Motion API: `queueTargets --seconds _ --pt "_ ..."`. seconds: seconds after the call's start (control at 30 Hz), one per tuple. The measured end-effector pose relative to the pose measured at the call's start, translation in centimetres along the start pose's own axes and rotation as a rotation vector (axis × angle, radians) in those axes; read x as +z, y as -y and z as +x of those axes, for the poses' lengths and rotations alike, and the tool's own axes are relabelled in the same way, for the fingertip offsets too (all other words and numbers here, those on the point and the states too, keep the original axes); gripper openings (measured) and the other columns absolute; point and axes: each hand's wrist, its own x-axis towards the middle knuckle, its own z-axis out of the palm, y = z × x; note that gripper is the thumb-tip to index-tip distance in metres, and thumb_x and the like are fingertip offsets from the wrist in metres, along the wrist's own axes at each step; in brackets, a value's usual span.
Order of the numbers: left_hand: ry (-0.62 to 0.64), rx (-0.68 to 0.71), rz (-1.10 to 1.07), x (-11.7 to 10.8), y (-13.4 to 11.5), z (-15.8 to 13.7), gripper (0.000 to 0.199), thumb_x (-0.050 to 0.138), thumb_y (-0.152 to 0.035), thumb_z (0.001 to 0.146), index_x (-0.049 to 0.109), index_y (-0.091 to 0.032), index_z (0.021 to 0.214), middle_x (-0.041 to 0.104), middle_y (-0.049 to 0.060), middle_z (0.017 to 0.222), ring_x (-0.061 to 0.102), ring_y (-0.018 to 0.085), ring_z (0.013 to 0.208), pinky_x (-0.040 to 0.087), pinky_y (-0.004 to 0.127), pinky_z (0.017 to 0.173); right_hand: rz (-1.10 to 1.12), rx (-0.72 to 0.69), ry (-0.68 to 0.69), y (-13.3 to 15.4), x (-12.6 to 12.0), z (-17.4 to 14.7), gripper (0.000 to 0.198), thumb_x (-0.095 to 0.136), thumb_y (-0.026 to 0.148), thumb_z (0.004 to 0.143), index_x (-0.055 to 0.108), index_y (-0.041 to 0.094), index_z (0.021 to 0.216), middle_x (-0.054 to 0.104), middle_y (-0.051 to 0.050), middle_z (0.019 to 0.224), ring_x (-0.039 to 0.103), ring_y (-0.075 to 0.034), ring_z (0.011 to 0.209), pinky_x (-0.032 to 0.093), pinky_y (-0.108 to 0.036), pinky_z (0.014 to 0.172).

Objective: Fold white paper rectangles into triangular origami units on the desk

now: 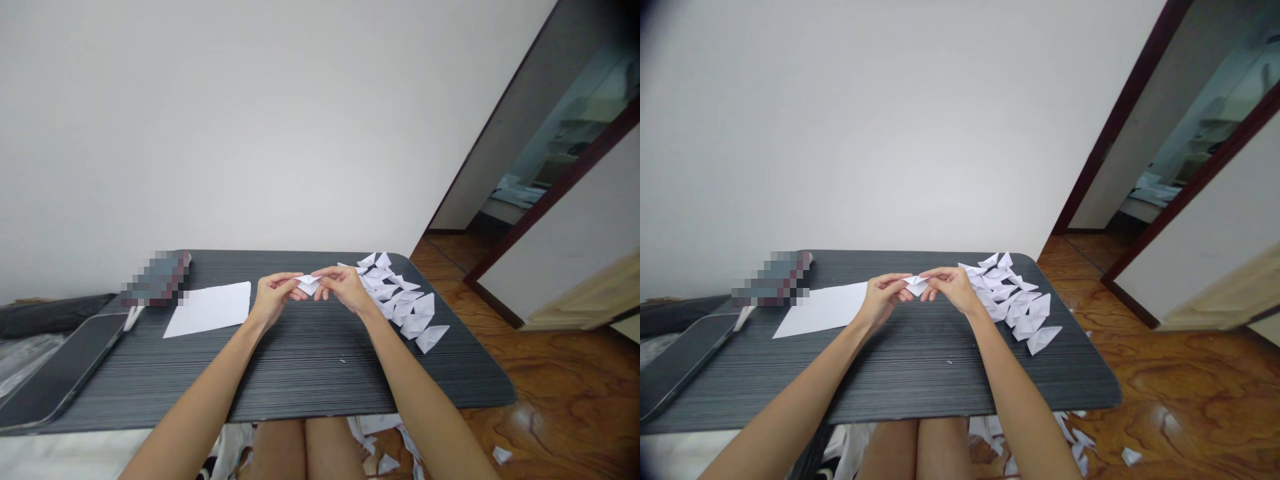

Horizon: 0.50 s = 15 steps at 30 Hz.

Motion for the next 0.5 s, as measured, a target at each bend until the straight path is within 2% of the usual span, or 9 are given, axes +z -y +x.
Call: queueTargets --seconds 0.3,0.4,0.5 --pt "0.058 -0.063 -0.107 -0.03 -0.43 -0.24 0.013 0.062 -0.010 0.059 0.066 -0.009 0.072 0.064 0.005 0.052 0.059 0.011 0.046 0.045 0.016 0.046 0.171 0.063 0.046 0.09 0.04 -0.23 0.008 0.060 0.017 0.066 0.063 0.012 0.071 0.063 -0.003 0.050 0.060 -0.011 0.046 0.041 -0.016 0.041" --pt "0.111 -0.045 -0.087 -0.10 -0.45 -0.25 0.012 0.060 -0.015 0.062 0.064 -0.007 0.070 0.064 0.007 0.052 0.060 0.013 0.046 0.045 0.019 0.045 0.118 0.082 0.046 -0.11 -0.08 -0.20 0.008 0.061 0.019 0.065 0.063 0.012 0.069 0.063 -0.002 0.052 0.061 -0.013 0.047 0.044 -0.019 0.044" --pt "0.128 -0.030 0.011 -0.05 -0.34 -0.17 0.019 0.058 -0.024 0.068 0.062 -0.006 0.068 0.062 0.007 0.049 0.058 0.015 0.042 0.041 0.020 0.039 -0.024 0.101 0.031 0.04 -0.31 -0.27 0.009 0.062 0.020 0.063 0.064 0.012 0.068 0.063 -0.001 0.057 0.062 -0.014 0.050 0.048 -0.024 0.050"
